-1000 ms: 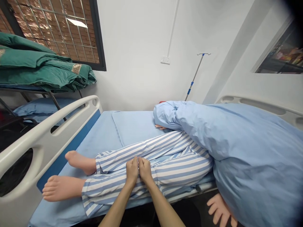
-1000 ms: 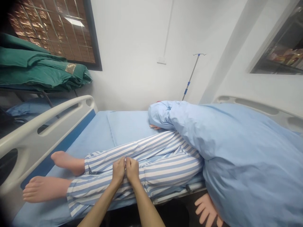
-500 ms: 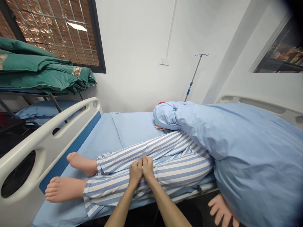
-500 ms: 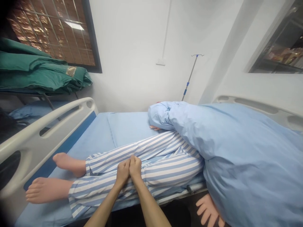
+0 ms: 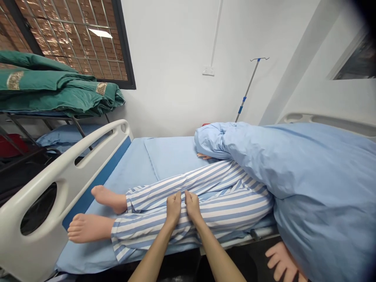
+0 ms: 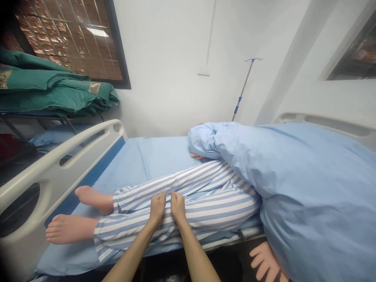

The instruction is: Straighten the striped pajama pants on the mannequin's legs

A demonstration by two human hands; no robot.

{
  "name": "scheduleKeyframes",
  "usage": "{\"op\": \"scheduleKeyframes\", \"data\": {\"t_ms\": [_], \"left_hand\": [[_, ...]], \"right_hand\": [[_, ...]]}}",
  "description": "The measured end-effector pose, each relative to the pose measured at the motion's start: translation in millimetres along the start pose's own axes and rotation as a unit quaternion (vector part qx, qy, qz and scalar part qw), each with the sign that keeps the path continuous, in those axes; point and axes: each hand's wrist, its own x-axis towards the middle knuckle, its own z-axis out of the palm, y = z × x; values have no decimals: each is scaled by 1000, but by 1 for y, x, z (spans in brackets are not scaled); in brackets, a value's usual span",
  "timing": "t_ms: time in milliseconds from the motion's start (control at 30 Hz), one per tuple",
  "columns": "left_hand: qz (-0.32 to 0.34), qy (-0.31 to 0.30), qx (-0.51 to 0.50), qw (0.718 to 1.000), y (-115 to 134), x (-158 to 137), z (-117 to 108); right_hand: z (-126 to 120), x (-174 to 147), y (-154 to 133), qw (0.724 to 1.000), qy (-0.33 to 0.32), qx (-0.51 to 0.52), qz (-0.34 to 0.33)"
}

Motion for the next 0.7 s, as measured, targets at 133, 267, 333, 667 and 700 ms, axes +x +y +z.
{"op": "scheduleKeyframes", "data": {"t_ms": [133, 267, 333, 667, 700], "left_hand": [[9, -13, -46, 999, 14, -1, 8], [23, -13, 8, 1000, 0, -12, 13], [35, -8, 39, 999, -9, -15, 14], [32, -7, 41, 999, -20, -10, 12], [30, -7, 37, 999, -21, -11, 13]], "right_hand": [[-2, 1, 0, 1000, 3, -13, -10], [-1, -2, 1, 1000, 10, -7, -1], [-1, -2, 0, 1000, 14, -3, 10], [-28, 9, -28, 995, -25, -66, -73], [-28, 7, -25, 995, -23, -74, -65]]}}
